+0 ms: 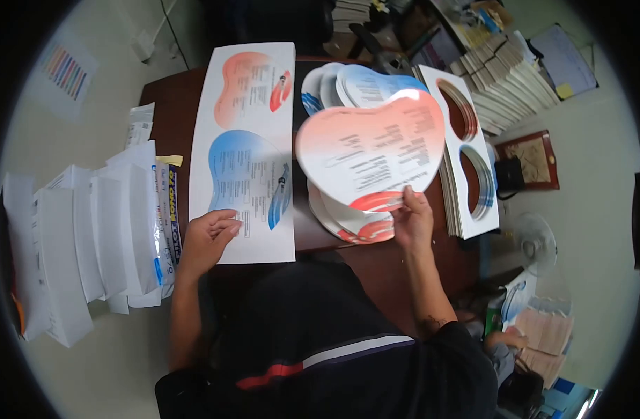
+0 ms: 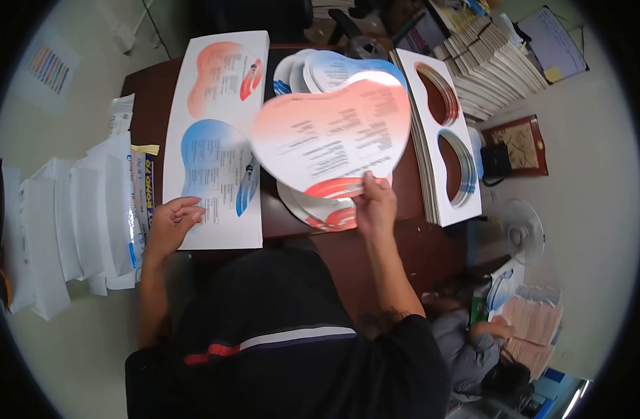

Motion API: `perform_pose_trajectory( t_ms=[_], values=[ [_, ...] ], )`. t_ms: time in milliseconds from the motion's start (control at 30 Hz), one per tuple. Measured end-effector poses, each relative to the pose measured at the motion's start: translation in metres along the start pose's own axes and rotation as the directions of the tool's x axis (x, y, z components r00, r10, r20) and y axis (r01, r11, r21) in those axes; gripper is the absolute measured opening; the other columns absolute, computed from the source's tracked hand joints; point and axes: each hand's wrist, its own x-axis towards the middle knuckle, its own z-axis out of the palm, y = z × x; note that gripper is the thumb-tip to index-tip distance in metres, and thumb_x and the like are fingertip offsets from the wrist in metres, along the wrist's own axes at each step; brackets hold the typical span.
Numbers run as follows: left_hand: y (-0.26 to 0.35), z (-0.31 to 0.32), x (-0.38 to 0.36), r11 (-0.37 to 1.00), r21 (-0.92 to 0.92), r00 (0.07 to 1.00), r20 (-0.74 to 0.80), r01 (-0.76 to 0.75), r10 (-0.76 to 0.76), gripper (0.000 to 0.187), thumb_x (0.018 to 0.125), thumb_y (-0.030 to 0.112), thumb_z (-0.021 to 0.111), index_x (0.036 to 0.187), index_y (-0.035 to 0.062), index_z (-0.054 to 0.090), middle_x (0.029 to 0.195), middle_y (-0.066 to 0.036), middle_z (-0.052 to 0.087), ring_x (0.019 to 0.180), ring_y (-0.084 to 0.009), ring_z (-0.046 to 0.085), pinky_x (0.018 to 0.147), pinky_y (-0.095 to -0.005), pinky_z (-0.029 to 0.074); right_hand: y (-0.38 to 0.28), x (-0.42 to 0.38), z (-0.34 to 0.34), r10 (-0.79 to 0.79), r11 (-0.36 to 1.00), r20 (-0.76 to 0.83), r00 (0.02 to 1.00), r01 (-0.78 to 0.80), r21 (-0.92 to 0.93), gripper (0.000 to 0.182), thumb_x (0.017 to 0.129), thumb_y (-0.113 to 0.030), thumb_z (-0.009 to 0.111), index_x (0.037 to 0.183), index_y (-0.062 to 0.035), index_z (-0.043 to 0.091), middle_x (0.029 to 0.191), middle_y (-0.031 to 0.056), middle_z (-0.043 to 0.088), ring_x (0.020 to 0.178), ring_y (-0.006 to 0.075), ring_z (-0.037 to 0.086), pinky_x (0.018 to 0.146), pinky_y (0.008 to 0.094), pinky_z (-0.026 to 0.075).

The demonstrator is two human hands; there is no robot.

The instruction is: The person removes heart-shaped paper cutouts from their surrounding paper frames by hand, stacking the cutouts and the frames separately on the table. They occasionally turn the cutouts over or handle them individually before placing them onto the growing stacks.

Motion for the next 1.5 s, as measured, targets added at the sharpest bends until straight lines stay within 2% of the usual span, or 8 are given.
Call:
perform_pose_trajectory(
  t_ms=[133,300,433,600,767,867,1033,1500],
  values=[
    [-0.054,0.001,-0.014,0.79,0.597,0.955,-0.129,-0.14,0.267,0.061,0.071,0.011,0.081,0.125,-0.0022,0.056,0.12,-0.022,0.063,0.109,-0.035,0.063,0.095,-0.0393,0.049,0.016,-0.019,-0.076,0.033,0.993,-0.266,0.964,-0.063,-0.104,0.017,0.096,-0.012,0.058,0.108,0.0004,0.057,0.102,0.0106,0.066,0.093,0.0203,0.066,0.08,0.0373,0.057],
    [-0.066,0.017,-0.022,0.579,0.814,0.999,0.021,-0.043,0.046,0.111,0.057,0.021,0.091,0.148,0.0067,0.031,0.157,-0.021,0.018,0.145,-0.0404,0.016,0.115,-0.0569,0.015,0.063,-0.016,-0.103,0.107,0.966,-0.477,0.872,-0.204,-0.157,0.014,0.094,-0.015,0.064,0.102,-0.0039,0.061,0.091,0.0033,0.065,0.079,0.0129,0.063,0.068,0.0324,0.055],
    [-0.078,0.025,-0.03,0.482,0.876,0.999,0.03,-0.013,-0.029,0.114,0.057,0.022,0.091,0.151,0.0087,0.027,0.159,-0.023,0.008,0.146,-0.0428,0.009,0.115,-0.0595,0.013,0.065,-0.013,-0.112,0.027,0.742,-0.562,0.827,-0.393,-0.543,0.028,0.089,-0.028,0.071,0.088,-0.0015,0.065,0.071,0.0042,0.064,0.068,0.0141,0.063,0.061,0.0328,0.052],
    [-0.091,0.024,-0.05,0.544,0.835,0.992,-0.124,0.086,0.034,0.111,0.062,0.017,0.088,0.151,0.0074,0.023,0.158,-0.025,0.006,0.145,-0.0452,0.01,0.115,-0.0599,0.014,0.048,-0.036,-0.108,-0.412,0.052,-0.299,0.861,-0.306,-0.951,0.047,0.078,-0.043,0.078,0.088,0.0012,0.066,0.063,0.0122,0.063,0.061,0.0264,0.064,0.063,0.0377,0.051],
    [-0.097,0.015,-0.058,0.586,0.772,0.938,-0.343,0.247,0.056,0.114,0.064,0.012,0.087,0.152,0.0049,0.015,0.157,-0.027,0.007,0.144,-0.0474,0.012,0.113,-0.0607,0.017,0.076,-0.047,-0.015,-0.224,-0.039,0.421,0.879,0.424,-0.905,0.048,0.074,-0.028,0.081,0.106,0.0006,0.059,0.094,0.0167,0.063,0.086,0.0339,0.064,0.075,0.0415,0.051],
    [-0.099,0.001,-0.046,0.59,0.761,0.918,-0.388,0.268,0.083,0.114,0.063,0.01,0.086,0.151,0.001,0.013,0.154,-0.028,0.015,0.139,-0.0459,0.025,0.112,-0.0514,0.029,0.114,-0.045,0.06,0.102,0.072,0.808,0.581,0.806,-0.588,0.069,0.067,-0.024,0.085,0.123,-0.0003,0.053,0.126,0.021,0.052,0.119,0.0396,0.049,0.099,0.0473,0.04],
    [-0.1,-0.006,-0.036,0.639,0.704,0.916,-0.4,0.31,-0.003,0.11,0.063,0.01,0.084,0.148,-0.0039,0.016,0.146,-0.027,0.031,0.129,-0.0428,0.041,0.105,-0.0431,0.04,0.173,-0.036,0.101,0.498,0.006,0.819,0.285,0.943,-0.332,0.095,0.063,-0.029,0.085,0.141,-0.0039,0.038,0.147,0.0207,0.031,0.138,0.0428,0.026,0.111,0.0596,0.023],
    [-0.107,-0.012,-0.059,0.695,0.647,0.919,-0.391,0.315,-0.052,0.114,0.064,0.007,0.086,0.151,0.0009,0.013,0.151,-0.025,0.028,0.138,-0.0404,0.032,0.113,-0.0428,0.03,0.175,-0.041,0.127,0.564,-0.081,0.762,0.318,0.939,-0.333,0.1,0.058,-0.022,0.084,0.143,-0.0013,0.035,0.149,0.0249,0.027,0.139,0.0459,0.022,0.11,0.0656,0.019]
  ],
)
